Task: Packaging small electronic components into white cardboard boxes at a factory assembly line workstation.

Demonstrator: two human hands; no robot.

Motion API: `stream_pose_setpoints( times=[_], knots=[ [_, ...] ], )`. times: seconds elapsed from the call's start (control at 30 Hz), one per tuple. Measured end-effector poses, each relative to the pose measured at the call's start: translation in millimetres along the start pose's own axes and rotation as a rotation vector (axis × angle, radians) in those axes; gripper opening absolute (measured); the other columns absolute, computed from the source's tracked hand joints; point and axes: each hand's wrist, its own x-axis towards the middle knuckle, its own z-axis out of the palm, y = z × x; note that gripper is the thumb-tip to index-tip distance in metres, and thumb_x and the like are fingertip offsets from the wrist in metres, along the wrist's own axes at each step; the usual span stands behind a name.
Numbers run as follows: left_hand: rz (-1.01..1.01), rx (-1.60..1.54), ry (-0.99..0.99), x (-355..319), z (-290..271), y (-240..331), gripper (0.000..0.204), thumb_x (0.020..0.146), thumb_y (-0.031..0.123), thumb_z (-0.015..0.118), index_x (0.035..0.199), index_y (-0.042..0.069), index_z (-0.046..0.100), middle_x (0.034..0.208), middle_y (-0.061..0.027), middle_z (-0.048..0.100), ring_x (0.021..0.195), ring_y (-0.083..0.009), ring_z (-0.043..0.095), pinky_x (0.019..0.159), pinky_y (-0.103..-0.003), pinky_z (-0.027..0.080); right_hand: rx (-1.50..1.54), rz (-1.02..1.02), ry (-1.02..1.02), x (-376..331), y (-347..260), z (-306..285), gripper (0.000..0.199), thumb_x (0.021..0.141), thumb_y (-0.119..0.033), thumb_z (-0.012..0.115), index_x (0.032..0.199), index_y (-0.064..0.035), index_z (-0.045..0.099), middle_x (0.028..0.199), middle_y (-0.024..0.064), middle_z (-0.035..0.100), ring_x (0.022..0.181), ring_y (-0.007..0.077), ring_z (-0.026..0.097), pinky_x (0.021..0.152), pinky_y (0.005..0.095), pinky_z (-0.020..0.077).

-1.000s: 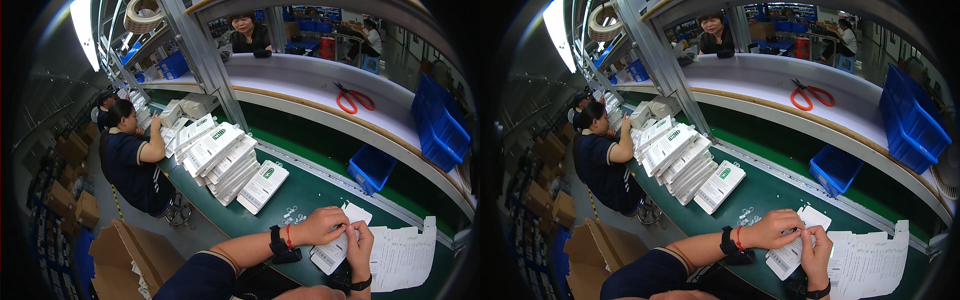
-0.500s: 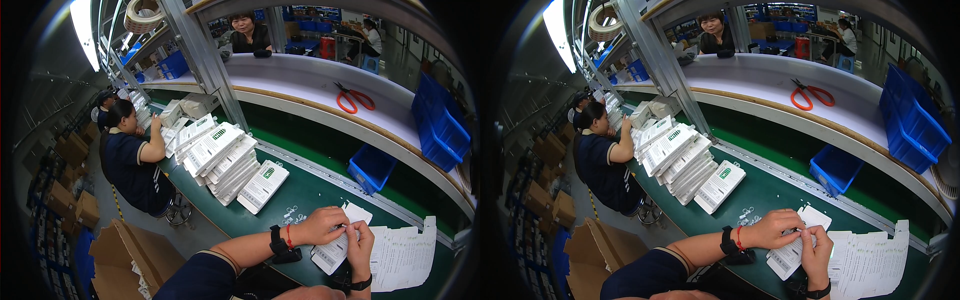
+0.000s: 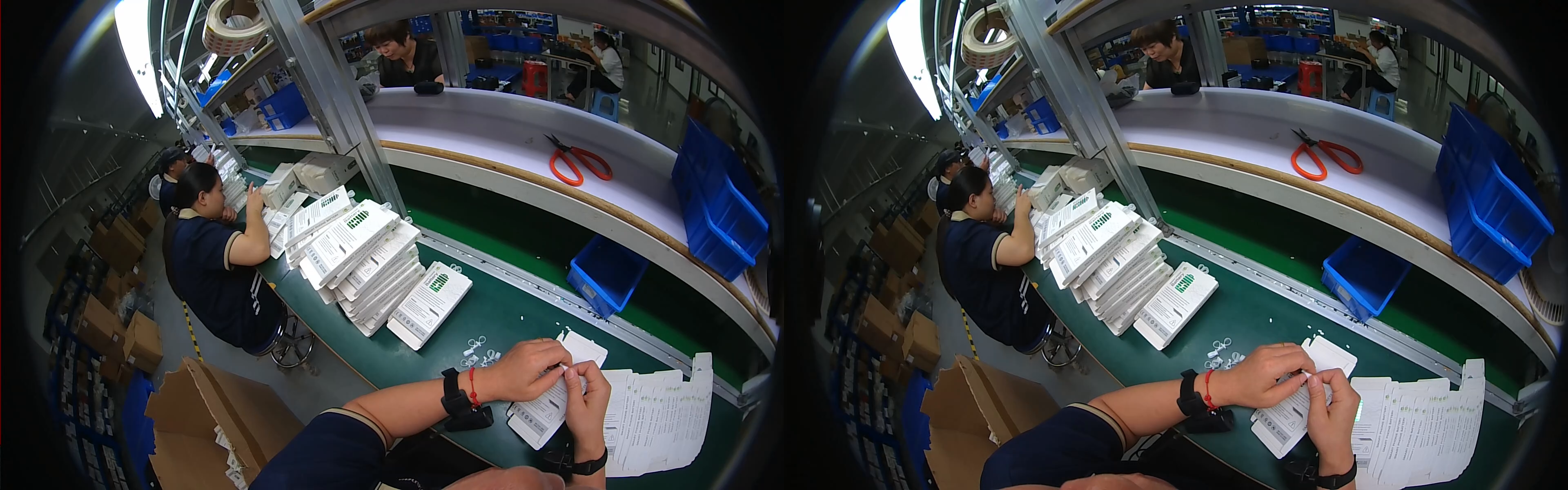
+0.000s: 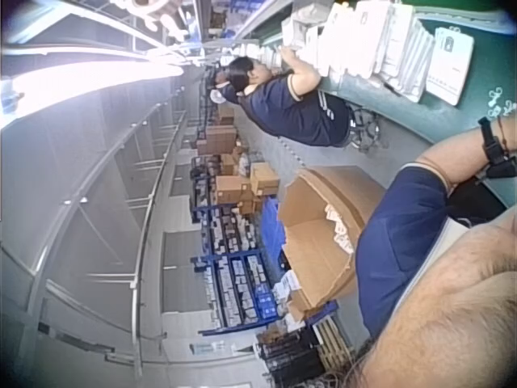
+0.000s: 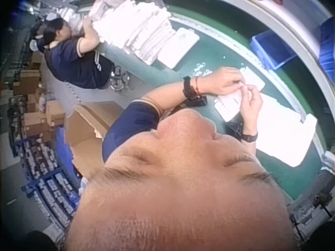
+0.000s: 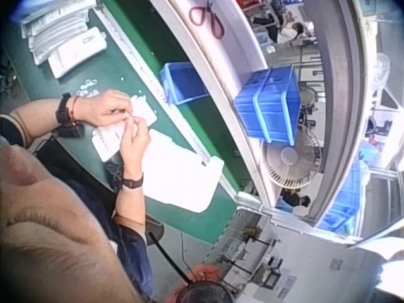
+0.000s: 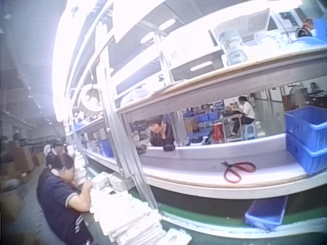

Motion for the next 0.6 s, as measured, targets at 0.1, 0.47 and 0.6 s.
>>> stream_pose_setpoints(
  times=[0.1,0.47,0.6],
  knots=[
    [0.008,0.004,0.009,-0.2,0.9,-2.4,0.008,0.081,0.004,0.057,0.089,0.001,0.059,0.081,-0.0137,0.06,0.074,-0.0309,0.058,0.068,-0.037,0.046,-0.016,-0.008,-0.004,-0.2,0.2,0.0,0.018,0.091,-0.015,0.06,0.08,-0.0012,0.056,0.065,0.0075,0.059,0.061,0.011,0.051,0.057,0.0276,0.0415],
    [0.038,0.033,0.025,1.2,-0.2,-2.5,0.012,0.078,0.004,0.062,0.09,0.002,0.061,0.079,-0.0123,0.061,0.073,-0.0297,0.059,0.065,-0.036,0.047,0.074,0.061,-0.019,0.1,-4.8,0.2,0.017,0.093,-0.013,0.057,0.081,-0.0008,0.056,0.07,0.0016,0.057,0.067,0.0071,0.047,0.061,0.0233,0.039],
    [0.023,0.031,0.011,-0.1,-0.2,-2.1,0.014,0.078,0.004,0.063,0.091,0.002,0.062,0.081,-0.0124,0.062,0.074,-0.0293,0.059,0.066,-0.036,0.048,0.031,0.047,-0.018,0.2,-4.9,-0.4,0.016,0.092,-0.012,0.058,0.082,-0.0006,0.056,0.071,0.0021,0.058,0.068,0.0075,0.048,0.061,0.0235,0.0396]
  ],
)
